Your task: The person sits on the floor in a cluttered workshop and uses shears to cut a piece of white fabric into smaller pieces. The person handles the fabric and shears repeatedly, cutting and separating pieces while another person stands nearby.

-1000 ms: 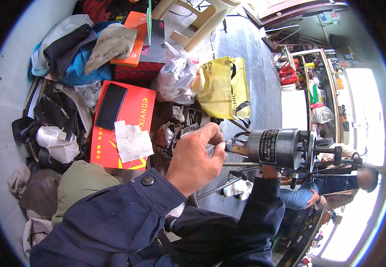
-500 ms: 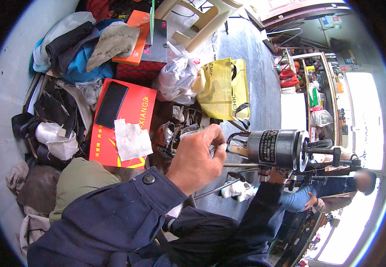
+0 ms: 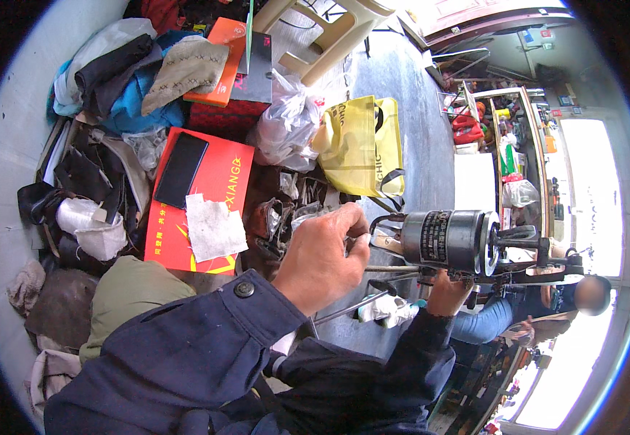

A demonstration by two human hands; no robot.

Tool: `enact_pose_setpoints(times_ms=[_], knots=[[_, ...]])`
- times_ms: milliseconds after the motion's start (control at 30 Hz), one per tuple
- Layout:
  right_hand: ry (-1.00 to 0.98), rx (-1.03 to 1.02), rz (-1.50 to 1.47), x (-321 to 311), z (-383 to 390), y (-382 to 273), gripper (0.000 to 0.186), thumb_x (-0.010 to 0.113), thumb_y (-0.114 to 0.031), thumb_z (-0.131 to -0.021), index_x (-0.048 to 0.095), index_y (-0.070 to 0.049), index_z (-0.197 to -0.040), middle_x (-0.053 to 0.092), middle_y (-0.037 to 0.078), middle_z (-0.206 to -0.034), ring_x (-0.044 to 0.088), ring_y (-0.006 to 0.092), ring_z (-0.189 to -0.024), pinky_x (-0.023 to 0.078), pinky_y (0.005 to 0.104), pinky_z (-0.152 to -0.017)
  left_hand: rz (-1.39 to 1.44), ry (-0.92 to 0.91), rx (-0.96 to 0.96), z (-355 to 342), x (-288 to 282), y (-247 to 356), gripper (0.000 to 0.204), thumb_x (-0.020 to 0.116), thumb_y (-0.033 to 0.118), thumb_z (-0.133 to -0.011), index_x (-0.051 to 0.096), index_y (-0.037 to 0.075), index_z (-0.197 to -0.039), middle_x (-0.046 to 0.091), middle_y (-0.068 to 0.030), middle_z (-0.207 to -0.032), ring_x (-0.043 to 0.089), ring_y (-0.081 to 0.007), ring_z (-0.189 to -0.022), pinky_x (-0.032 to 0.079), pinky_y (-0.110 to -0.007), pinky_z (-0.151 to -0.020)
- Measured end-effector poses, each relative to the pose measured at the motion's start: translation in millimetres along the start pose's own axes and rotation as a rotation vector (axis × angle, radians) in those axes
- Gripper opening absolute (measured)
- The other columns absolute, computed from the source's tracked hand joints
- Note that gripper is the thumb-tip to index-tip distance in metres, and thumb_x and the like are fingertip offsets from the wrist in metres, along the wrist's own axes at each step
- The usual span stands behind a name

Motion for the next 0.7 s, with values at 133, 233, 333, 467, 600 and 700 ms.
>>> enact_pose_setpoints(times_ms=[133,233,333,467,600,700], knots=[[-0.312,-0.206,0.243,43,34,-29,0.021,0.068,-0.011,-0.093,0.064,0.001,-0.11,0.069,0.012,-0.09,0.057,0.0103,-0.056,0.043,0.0224,-0.044,-0.001,0.01,0.009,0,0,0,0.01,0.064,0.003,-0.085,0.057,-0.001,-0.091,0.066,-0.0207,-0.081,0.067,-0.0397,-0.077,0.052,-0.044,-0.07],[-0.432,0.179,0.119,68,76,-36,0.017,0.064,-0.009,-0.095,0.062,0.001,-0.109,0.066,0.011,-0.081,0.048,0.007,-0.048,0.032,0.0194,-0.04,0.002,0.003,0.008,0,-1,-1,0.01,0.064,0.004,-0.085,0.057,-0.001,-0.092,0.066,-0.021,-0.081,0.067,-0.0402,-0.077,0.052,-0.044,-0.07],[-0.475,0.194,0.119,107,104,-35,0.027,0.064,-0.006,-0.094,0.06,0.003,-0.12,0.067,0.012,-0.084,0.052,0.0075,-0.051,0.034,0.0195,-0.042,0.017,-0.005,-0.01,1,1,-3,0.01,0.064,0.004,-0.086,0.058,-0.001,-0.092,0.066,-0.0214,-0.082,0.067,-0.0403,-0.078,0.053,-0.045,-0.07],[-0.435,0.096,0.12,137,112,-40,0.026,0.066,-0.009,-0.095,0.063,0.003,-0.119,0.069,0.011,-0.082,0.054,0.008,-0.051,0.035,0.0203,-0.043,0.021,0.01,-0.002,1,0,-2,0.01,0.064,0.005,-0.086,0.058,-0.001,-0.093,0.067,-0.0217,-0.082,0.069,-0.0402,-0.081,0.054,-0.045,-0.072],[-0.359,0.087,0.124,137,108,-38,0.019,0.066,-0.013,-0.097,0.068,0.002,-0.109,0.068,0.007,-0.075,0.054,0.0088,-0.048,0.037,0.0223,-0.042,0.001,0.0,0.0,2,0,-2,0.01,0.064,0.005,-0.086,0.059,-0.001,-0.093,0.068,-0.0212,-0.083,0.069,-0.0404,-0.081,0.054,-0.045,-0.072],[-0.307,0.13,0.001,128,102,-32,0.023,0.069,-0.019,-0.096,0.069,0.001,-0.109,0.069,0.008,-0.075,0.054,0.0105,-0.047,0.039,0.0243,-0.04,0.019,-0.03,-0.014,0,-1,-4,0.012,0.065,0.006,-0.086,0.06,0.0,-0.095,0.069,-0.0213,-0.085,0.07,-0.041,-0.083,0.055,-0.045,-0.076]])
Point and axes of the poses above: each hand's wrist, its own z-axis away from the middle knuckle, its own x-axis out of the palm, y = z × x, the point moved 5 cm from there along -z, towards the middle knuckle
